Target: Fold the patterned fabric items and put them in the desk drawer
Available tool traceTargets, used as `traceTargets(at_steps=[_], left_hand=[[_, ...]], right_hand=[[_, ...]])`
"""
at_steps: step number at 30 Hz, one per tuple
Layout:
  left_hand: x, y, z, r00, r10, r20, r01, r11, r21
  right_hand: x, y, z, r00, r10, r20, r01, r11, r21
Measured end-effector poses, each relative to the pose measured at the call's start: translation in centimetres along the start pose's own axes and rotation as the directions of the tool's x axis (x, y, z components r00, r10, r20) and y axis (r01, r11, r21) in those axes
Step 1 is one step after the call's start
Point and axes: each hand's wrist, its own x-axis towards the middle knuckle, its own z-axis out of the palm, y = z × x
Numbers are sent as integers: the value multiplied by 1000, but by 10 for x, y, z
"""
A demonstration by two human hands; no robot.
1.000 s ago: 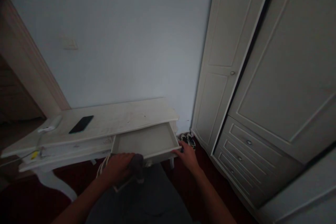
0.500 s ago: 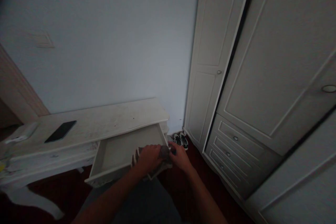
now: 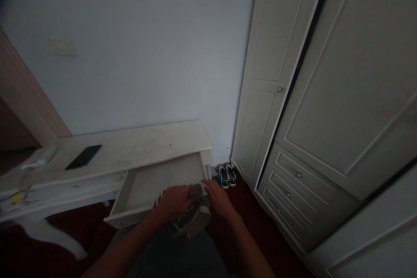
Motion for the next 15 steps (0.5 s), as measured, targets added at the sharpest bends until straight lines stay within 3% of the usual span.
traceTargets(at_steps=[5,10,13,15], left_hand=[[-31,-32,-3,997,-75,10,75,997,34],[-78,-98,-12,987,-146,60,143,988,58],[-102,-128,-14,985,-163,63,158,984,83],[-110,-134,-14,986,-163,40,157,980,124]], right_hand=[[1,4,12,992,-38,-122,22,990,-137],[3,7,13,985,-84,-149,35,952,-305],[6,-4,9,977,-107,-182,1,863,-505],[8,-17,9,977,-151,-151,25,783,-622]])
